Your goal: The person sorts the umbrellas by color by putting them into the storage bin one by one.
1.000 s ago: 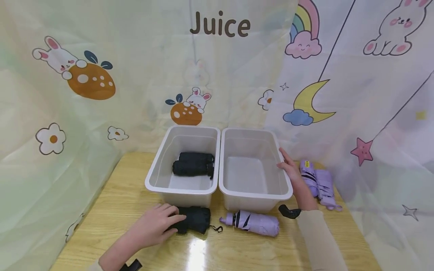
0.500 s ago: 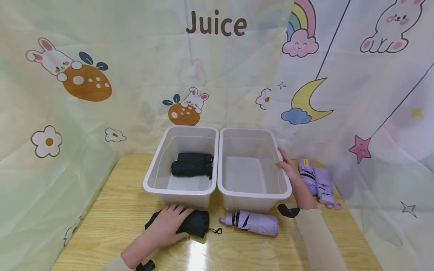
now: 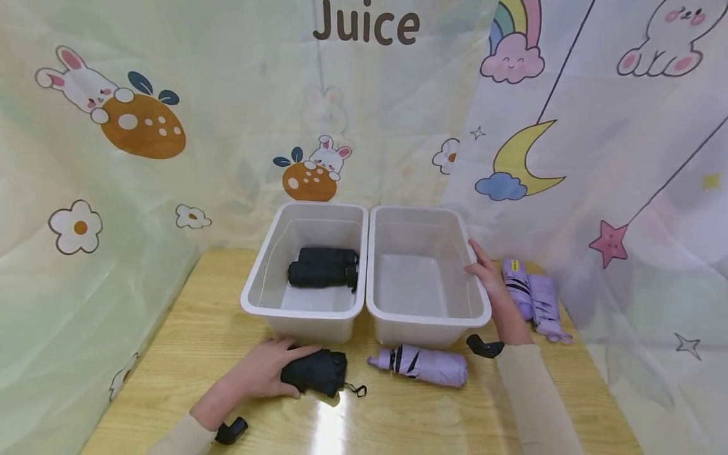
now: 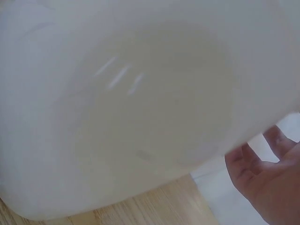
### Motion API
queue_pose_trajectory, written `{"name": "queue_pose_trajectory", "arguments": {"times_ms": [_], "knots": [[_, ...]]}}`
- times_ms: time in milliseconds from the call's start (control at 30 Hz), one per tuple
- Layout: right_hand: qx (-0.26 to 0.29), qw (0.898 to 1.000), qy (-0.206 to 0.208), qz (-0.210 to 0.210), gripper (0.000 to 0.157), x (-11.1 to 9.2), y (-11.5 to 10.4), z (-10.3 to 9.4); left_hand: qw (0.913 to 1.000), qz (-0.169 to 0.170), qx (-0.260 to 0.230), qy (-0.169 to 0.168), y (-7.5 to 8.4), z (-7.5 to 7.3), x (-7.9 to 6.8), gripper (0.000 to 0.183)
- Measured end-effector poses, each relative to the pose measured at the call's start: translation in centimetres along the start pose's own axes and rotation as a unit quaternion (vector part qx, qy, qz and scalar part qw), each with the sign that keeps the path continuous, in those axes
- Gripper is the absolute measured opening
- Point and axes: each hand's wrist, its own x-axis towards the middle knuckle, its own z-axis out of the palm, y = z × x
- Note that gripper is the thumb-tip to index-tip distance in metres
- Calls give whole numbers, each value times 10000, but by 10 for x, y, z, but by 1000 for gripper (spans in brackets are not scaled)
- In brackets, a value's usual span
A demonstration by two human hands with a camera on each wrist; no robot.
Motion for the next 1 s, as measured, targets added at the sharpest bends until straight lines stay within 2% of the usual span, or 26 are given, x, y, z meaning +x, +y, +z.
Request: {"name": "queue_pose_trajectory", "arguments": {"times_ms": [100,233,333,567,633,767,1000], "knots": [[-71,10000,30,-24,72,2,-2,2,10000,-6,-5,-19,-5,0,-3,94],[-113,9999,-33,33,73,3,-2,4,9991,-331,-158,-209,-9,-4,-19,92],[-159,9999,6,15,73,3,-2,3,9975,-641,-206,-203,-15,-9,-35,90],[-177,9998,68,62,73,-4,5,2,9926,-1205,-81,132,-33,-15,-83,91],[-159,9998,36,94,73,-6,7,1,9900,-1396,-66,199,-37,-16,-95,91],[-218,9996,36,-147,72,-6,8,0,9839,-1747,-27,364,-49,-21,-109,91],[-103,9998,50,-143,72,-3,4,-1,9630,-2657,-140,426,-70,-33,-127,97]]}}
